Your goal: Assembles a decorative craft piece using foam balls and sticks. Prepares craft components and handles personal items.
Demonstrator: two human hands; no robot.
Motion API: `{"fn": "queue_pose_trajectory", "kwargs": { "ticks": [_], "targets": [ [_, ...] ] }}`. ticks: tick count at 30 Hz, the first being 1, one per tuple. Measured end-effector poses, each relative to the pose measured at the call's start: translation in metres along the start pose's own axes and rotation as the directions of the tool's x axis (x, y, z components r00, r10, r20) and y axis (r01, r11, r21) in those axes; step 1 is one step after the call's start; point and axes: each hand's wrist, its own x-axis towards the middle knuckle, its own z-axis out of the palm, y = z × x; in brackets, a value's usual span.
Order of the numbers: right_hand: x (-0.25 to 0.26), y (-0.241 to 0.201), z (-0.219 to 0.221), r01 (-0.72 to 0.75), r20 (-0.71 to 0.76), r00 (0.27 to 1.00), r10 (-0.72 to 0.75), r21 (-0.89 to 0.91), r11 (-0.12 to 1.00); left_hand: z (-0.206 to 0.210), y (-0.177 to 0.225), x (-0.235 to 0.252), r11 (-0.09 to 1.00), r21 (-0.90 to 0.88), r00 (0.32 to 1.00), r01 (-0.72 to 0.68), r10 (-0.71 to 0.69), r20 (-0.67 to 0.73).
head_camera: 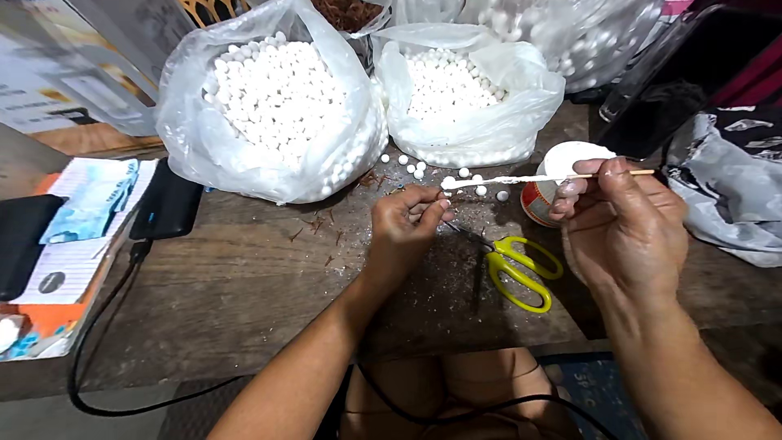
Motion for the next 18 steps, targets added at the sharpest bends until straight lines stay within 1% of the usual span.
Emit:
{"fn": "queue_pose_trajectory", "kwargs": {
  "ticks": [5,18],
  "targets": [
    [0.0001,0.0021,0.0011,0.024,-0.001,1.000,-0.024,-0.025,0.999,0.0003,-0.0007,-0.0001,1.000,0.014,1.000,-0.015,0.015,-0.004],
    [-0.0025,-0.0044,0.0002,0.051,0.019,0.999,-0.050,-0.040,0.998,0.0002,0.0002,0.0002,0.998,0.065,1.000,-0.001,0.002,-0.015]
  ]
}}
